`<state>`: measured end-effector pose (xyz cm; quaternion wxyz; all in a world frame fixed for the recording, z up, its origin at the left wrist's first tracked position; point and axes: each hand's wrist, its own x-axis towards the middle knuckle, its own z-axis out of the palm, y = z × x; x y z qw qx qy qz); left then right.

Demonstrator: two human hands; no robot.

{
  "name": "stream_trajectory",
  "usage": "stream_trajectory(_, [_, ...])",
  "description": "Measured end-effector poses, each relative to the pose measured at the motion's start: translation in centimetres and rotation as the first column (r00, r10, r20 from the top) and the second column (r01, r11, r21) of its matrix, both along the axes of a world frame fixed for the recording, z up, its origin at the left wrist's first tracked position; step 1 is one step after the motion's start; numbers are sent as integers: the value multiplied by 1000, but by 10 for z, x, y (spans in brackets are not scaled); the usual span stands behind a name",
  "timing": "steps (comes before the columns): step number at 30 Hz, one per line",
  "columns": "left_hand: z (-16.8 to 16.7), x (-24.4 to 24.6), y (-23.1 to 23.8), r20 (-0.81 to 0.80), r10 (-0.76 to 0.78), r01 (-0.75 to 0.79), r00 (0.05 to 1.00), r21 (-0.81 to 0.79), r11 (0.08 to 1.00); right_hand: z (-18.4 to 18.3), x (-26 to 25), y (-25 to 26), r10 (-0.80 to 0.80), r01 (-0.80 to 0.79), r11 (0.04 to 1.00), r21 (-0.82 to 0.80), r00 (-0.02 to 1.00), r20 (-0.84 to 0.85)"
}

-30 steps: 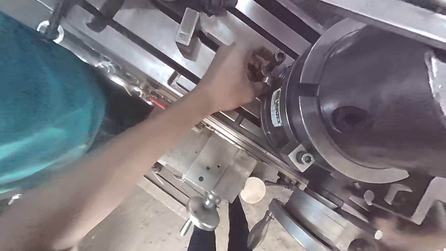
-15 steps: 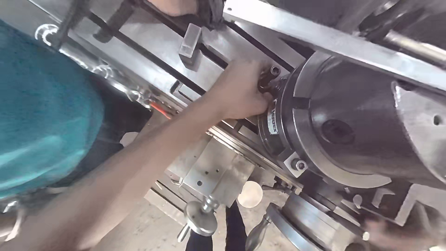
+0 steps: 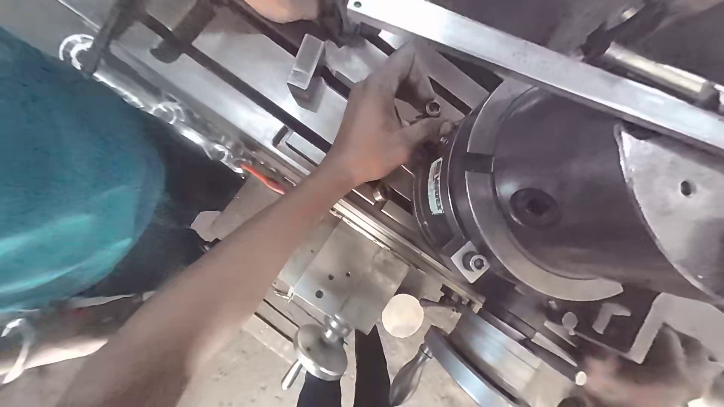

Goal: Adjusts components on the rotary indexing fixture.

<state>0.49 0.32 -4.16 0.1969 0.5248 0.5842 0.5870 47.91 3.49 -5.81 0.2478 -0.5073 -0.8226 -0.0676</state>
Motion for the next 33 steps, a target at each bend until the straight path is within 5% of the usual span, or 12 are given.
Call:
stream_trajectory(3, [1, -3, -4, 17, -158, 157, 987, 41, 987, -1, 2, 0, -19, 19, 1000, -12, 1000, -25])
stream_trajectory(9, [0, 7, -8, 84, 22, -29, 996, 85, 996, 0, 3, 5, -19, 20, 998, -66, 1000, 11])
stream_trajectory(13, [-6, 5, -10, 28, -80, 76, 996, 120, 990, 5, -5, 1, 24, -24, 999, -29, 1000, -14])
stream_trajectory(19, [-3, 10, -5, 124, 204, -210, 971, 29, 977, 7, -7, 2, -1, 0, 998, -59, 1000, -15])
stream_trajectory(28, [7, -6, -23, -326, -7, -52, 945, -171, 984, 6, -3, 4, 9, -8, 997, -81, 1000, 3])
stream_trajectory(31, [9, -11, -24, -133, 95, -115, 987, -153, 982, 6, -3, 5, 16, -15, 998, -63, 1000, 7])
stream_trajectory(33, [13, -13, -31, 137, 146, -131, 980, -113, 985, 5, -3, 6, 12, -12, 999, -39, 1000, 8])
